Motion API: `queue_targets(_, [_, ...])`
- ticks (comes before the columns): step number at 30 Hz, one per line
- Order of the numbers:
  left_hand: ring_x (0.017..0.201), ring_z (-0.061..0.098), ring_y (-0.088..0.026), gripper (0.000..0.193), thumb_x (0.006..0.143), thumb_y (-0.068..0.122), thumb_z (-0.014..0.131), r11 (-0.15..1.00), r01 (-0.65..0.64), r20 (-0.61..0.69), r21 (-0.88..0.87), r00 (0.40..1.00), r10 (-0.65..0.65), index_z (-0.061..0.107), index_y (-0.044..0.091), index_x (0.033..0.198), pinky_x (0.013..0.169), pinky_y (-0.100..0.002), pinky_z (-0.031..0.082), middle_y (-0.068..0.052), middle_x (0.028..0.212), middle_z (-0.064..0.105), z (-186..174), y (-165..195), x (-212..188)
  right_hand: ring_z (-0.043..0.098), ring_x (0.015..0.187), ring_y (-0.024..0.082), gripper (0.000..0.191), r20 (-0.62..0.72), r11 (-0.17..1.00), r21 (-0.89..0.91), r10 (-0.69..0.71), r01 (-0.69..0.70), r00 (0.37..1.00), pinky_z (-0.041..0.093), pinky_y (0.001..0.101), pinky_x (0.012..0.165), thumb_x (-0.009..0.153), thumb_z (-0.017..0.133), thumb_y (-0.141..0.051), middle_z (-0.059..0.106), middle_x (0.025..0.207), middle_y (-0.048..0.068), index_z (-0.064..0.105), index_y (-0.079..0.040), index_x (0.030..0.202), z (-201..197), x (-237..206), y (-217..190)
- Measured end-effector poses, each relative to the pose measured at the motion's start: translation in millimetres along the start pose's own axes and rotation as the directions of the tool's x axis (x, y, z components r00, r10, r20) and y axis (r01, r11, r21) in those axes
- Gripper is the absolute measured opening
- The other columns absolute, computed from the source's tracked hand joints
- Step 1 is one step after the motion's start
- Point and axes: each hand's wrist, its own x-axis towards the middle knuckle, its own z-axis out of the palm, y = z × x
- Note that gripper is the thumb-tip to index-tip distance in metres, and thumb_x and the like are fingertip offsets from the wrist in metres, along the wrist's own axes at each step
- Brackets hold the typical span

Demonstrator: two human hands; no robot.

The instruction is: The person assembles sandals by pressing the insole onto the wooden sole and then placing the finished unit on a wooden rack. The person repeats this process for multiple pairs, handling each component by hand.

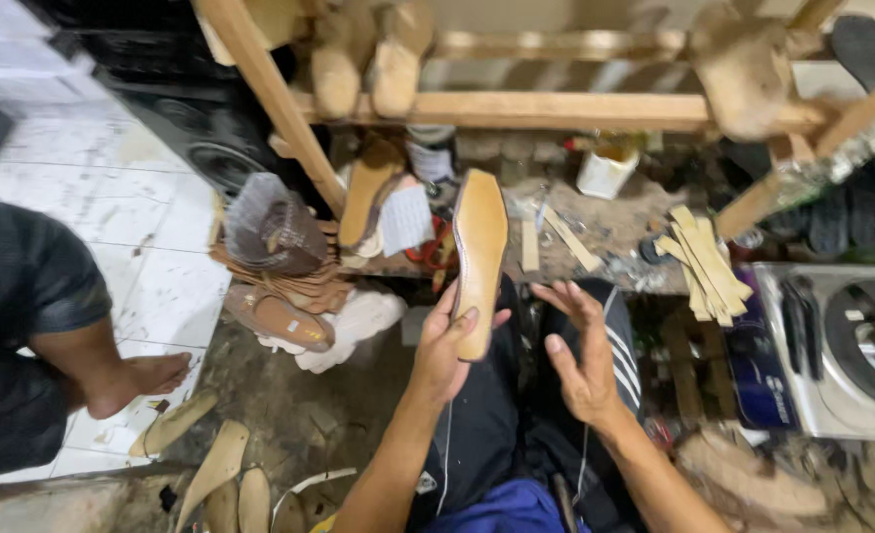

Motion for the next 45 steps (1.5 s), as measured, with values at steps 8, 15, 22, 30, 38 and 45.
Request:
queue_targets(8, [0.135, 0.054, -0.024, 0.068, 0.1, 0.006, 0.055, 0.997, 0.07, 0.224, 0.017, 0.972, -0.072, 0.028, 0.0, 0.162, 0.106, -0.041, 0.052, -0.015, 0.153, 0.049, 71.7, 8.5, -33.5, 0.04, 0.153, 0.032, 0.07, -0.025, 0.862, -0.457, -0.258, 0.218, 0.966, 0.011, 0.0552, 0.127, 0.106, 0.048, -0.029, 0.063, 0.145, 0.014, 0.015, -0.001, 0.161, -22.3, 50.4, -43.4])
queue_targets(15, [0.132, 0.049, -0.022, 0.067, 0.104, 0.018, 0.049, 0.994, 0.065, 0.094, -0.084, 0.994, -0.057, 0.019, 0.01, 0.164, 0.109, -0.04, 0.042, -0.01, 0.154, 0.042, 70.2, -9.2, -34.1, 0.059, 0.109, 0.026, 0.069, -0.237, 0.973, -0.048, 0.209, -0.226, 0.949, 0.047, 0.0378, 0.096, 0.087, 0.072, -0.008, 0.064, 0.117, 0.01, 0.04, -0.001, 0.147, 10.1, -6.2, -66.7])
queue_targets(22, [0.146, 0.037, -0.022, 0.088, 0.098, 0.018, 0.06, 0.875, -0.36, 0.151, 0.324, 0.933, 0.328, 0.001, 0.019, 0.163, 0.116, -0.046, 0.038, -0.009, 0.164, 0.027, 76.6, 18.2, -2.8, 0.066, 0.085, 0.017, 0.045, -0.116, 0.659, -0.672, 0.355, -0.337, 0.927, 0.056, 0.0283, 0.081, 0.094, 0.082, -0.014, 0.066, 0.093, 0.007, 0.072, -0.015, 0.138, 2.5, -27.6, -70.4])
queue_targets(30, [0.153, 0.039, -0.03, 0.073, 0.1, 0.028, 0.056, 0.957, -0.176, 0.308, -0.233, 0.92, 0.244, 0.027, 0.007, 0.164, 0.12, -0.06, 0.043, -0.015, 0.167, 0.034, 81.3, 39.6, 21.7, 0.069, 0.103, 0.019, 0.049, -0.01, 0.727, 0.485, 0.56, -0.486, 0.828, 0.059, 0.036, 0.085, 0.092, 0.066, -0.008, 0.069, 0.119, 0.011, 0.052, 0.006, 0.137, 11.7, -41.3, -70.1])
queue_targets(38, [0.145, 0.048, -0.031, 0.068, 0.109, 0.043, 0.051, 0.912, -0.024, 0.3, -0.41, 0.94, 0.16, 0.032, 0.005, 0.162, 0.115, -0.053, 0.048, -0.017, 0.162, 0.042, 67.5, 35.8, 30.4, 0.075, 0.092, 0.028, 0.041, 0.209, 0.336, 0.807, 0.607, -0.486, 0.767, 0.062, 0.0403, 0.076, 0.099, 0.061, -0.013, 0.074, 0.109, 0.021, 0.058, 0.011, 0.131, 9.5, -55.9, -60.3])
queue_targets(45, [0.133, 0.056, -0.027, 0.073, 0.106, 0.047, 0.058, 0.96, -0.161, 0.211, -0.228, 0.955, 0.21, 0.034, 0.006, 0.162, 0.107, -0.047, 0.052, -0.018, 0.152, 0.05, 57.1, 25.2, 34.1, 0.072, 0.096, 0.017, 0.045, -0.161, 0.814, 0.09, 0.581, -0.574, 0.798, 0.058, 0.0292, 0.086, 0.092, 0.072, -0.01, 0.079, 0.114, 0.016, 0.068, 0.005, 0.134, 18.2, -61.0, -70.9])
